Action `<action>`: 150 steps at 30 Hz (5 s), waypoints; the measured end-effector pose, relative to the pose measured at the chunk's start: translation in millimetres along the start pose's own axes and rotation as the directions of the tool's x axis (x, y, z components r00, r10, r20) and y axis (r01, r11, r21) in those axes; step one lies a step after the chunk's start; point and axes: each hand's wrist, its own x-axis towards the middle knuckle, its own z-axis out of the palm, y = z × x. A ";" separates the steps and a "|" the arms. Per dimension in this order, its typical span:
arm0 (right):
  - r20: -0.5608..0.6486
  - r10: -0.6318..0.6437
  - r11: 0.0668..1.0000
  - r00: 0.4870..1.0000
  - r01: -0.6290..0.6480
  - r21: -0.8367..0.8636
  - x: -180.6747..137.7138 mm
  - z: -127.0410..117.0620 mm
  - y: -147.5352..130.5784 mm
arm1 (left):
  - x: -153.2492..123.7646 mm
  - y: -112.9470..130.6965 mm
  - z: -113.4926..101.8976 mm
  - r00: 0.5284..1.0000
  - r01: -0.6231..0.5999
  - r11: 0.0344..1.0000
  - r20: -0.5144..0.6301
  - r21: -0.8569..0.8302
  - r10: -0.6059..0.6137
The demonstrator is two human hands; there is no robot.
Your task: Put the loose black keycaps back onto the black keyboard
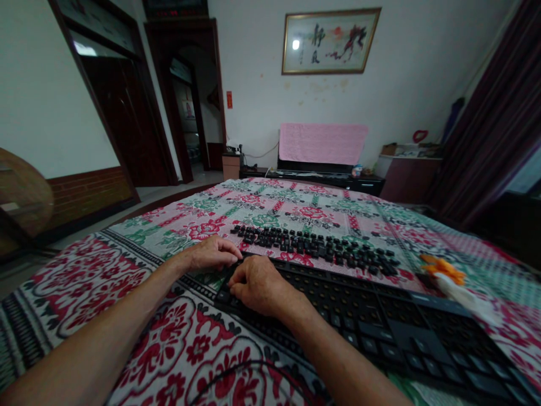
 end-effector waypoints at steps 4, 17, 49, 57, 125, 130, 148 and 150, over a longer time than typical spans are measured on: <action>0.076 -0.055 0.998 0.996 0.056 -0.019 -0.2 -2.2 -1.4 | 0.2 -2.8 0.2 1.000 -0.006 1.000 -0.008 -0.009 0.005; 0.074 0.129 0.991 0.989 -0.130 0.008 1.4 -1.5 6.0 | 2.6 -7.7 -1.4 1.000 -0.004 1.000 0.003 -0.008 0.004; 0.262 0.205 0.691 0.943 -0.329 0.644 -2.5 -28.3 21.8 | -12.7 17.8 -6.8 0.953 -0.029 0.951 0.277 -0.309 0.120; 0.358 0.174 0.515 0.917 -0.395 0.761 -2.8 -23.2 27.2 | -11.1 20.0 -3.0 0.960 -0.016 0.950 0.263 -0.311 0.102; 0.119 0.243 0.940 0.963 -0.264 0.215 6.4 0.0 5.1 | -4.6 -11.9 -8.5 0.978 0.038 0.990 0.209 -0.139 -0.009; 0.121 0.229 0.943 0.966 -0.251 0.217 6.6 1.5 5.8 | -4.8 -10.9 -8.6 0.978 0.040 0.992 0.206 -0.119 -0.015; 0.178 0.263 0.927 0.948 -0.300 0.226 8.2 -2.4 8.6 | -5.9 -8.8 -7.9 0.977 0.059 0.991 0.209 -0.117 -0.034; 0.174 0.265 0.927 0.948 -0.301 0.224 8.1 -3.4 7.8 | -6.2 -8.8 -7.8 0.978 0.061 0.991 0.205 -0.122 -0.035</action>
